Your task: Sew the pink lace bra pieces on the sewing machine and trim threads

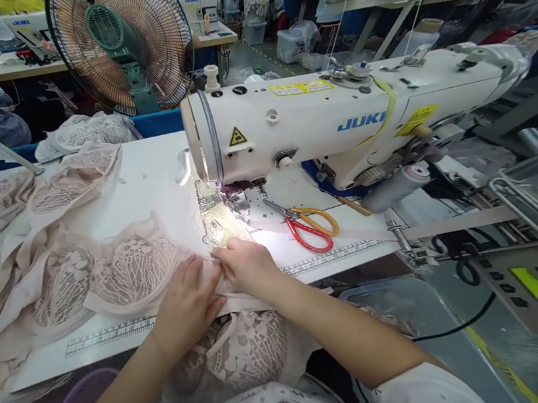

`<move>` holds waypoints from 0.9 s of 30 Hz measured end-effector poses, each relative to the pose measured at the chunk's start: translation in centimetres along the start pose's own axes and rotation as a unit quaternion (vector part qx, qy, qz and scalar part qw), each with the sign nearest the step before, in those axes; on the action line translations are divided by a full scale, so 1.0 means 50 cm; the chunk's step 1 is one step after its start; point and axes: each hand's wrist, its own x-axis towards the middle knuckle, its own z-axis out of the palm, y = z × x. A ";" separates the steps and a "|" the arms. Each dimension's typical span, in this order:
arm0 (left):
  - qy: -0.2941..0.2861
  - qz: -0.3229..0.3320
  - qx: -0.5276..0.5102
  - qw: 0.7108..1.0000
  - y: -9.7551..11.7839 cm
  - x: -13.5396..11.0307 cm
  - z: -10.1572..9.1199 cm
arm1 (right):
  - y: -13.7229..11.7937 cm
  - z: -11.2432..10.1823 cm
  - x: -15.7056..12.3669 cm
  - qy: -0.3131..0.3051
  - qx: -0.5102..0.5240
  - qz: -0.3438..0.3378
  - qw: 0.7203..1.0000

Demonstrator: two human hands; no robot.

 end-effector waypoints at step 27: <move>-0.036 0.002 0.022 0.999 0.018 0.017 -0.019 | 0.042 -0.063 -0.066 -0.053 -0.019 0.008 0.998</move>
